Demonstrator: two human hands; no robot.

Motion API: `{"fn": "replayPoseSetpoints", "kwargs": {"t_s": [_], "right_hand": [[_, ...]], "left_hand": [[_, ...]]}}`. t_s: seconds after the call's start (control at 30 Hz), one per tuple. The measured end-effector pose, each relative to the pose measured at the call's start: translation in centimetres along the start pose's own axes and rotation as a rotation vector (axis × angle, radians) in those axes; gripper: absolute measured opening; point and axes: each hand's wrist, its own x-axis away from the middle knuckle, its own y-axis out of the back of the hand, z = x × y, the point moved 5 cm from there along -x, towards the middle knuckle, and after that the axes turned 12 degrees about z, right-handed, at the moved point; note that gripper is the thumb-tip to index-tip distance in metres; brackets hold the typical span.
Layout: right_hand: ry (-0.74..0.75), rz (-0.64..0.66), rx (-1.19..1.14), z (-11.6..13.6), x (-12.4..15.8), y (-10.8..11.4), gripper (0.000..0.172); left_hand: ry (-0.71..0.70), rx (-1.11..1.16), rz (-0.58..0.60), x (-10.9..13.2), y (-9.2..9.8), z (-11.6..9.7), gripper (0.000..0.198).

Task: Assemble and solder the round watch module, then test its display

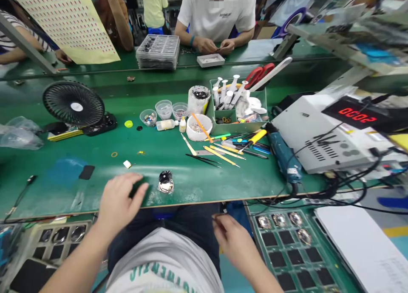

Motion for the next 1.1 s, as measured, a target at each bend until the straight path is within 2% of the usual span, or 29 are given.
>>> {"fn": "replayPoseSetpoints", "kwargs": {"t_s": [0.07, 0.13, 0.2, 0.3, 0.37, 0.43, 0.53, 0.57, 0.63, 0.7, 0.83, 0.9, 0.93, 1.03, 1.1], "right_hand": [[-0.224, 0.173, 0.231, -2.3, 0.1, -1.2, 0.029], [-0.36, 0.332, 0.399, -3.1, 0.3, -2.0, 0.032], [-0.356, 0.434, 0.434, -2.2, 0.4, -2.4, 0.034], [-0.242, 0.407, 0.345, 0.8, 0.1, -2.0, 0.039], [-0.121, 0.325, 0.25, 3.3, 0.0, -1.3, 0.037], [0.045, 0.238, 0.08, 6.2, 0.0, -0.7, 0.031], [0.29, 0.065, -0.293, 10.7, -0.1, 0.5, 0.028], [0.344, 0.008, -0.423, 12.0, -0.3, 0.7, 0.028], [0.414, -0.052, -0.665, 14.2, -1.0, 0.8, 0.031], [0.462, -0.064, -0.832, 15.8, -2.1, 0.4, 0.035], [0.509, -0.12, -0.876, 17.0, -3.3, 0.3, 0.029], [0.517, -0.139, -0.849, 16.8, -3.2, 0.5, 0.028], [0.523, -0.139, -0.836, 16.6, -3.0, 0.7, 0.028], [0.56, -0.097, -0.777, 16.4, -2.3, 1.0, 0.026], [0.581, -0.073, -0.74, 16.5, -1.9, 1.0, 0.026]], "left_hand": [[0.117, -0.048, 0.026, -1.1, 0.8, 3.4, 0.032], [0.173, -0.036, 0.08, -2.4, 1.1, 6.2, 0.039], [0.179, -0.002, 0.135, -3.5, 1.0, 7.9, 0.038], [0.162, 0.034, 0.152, -4.0, 0.9, 8.5, 0.025], [0.143, 0.053, 0.131, -3.5, 1.0, 7.6, 0.019], [0.085, 0.084, 0.066, -2.4, 1.4, 5.6, 0.016], [-0.109, 0.149, -0.126, -0.2, 2.3, 1.5, 0.003], [-0.177, 0.165, -0.181, 0.6, 2.5, 0.0, 0.009], [-0.275, 0.17, -0.222, 1.7, 2.6, -2.3, 0.02], [-0.335, 0.174, -0.216, 2.4, 2.5, -4.0, 0.023], [-0.372, 0.191, -0.252, 3.4, 2.3, -5.4, 0.024], [-0.326, 0.235, -0.229, 3.8, 2.0, -5.4, 0.025], [-0.284, 0.311, -0.182, 4.0, 1.8, -5.3, 0.025], [-0.085, 0.691, 0.043, 4.5, 0.2, -4.6, 0.026], [0.021, 0.856, 0.14, 4.9, -0.7, -4.3, 0.022]]}}
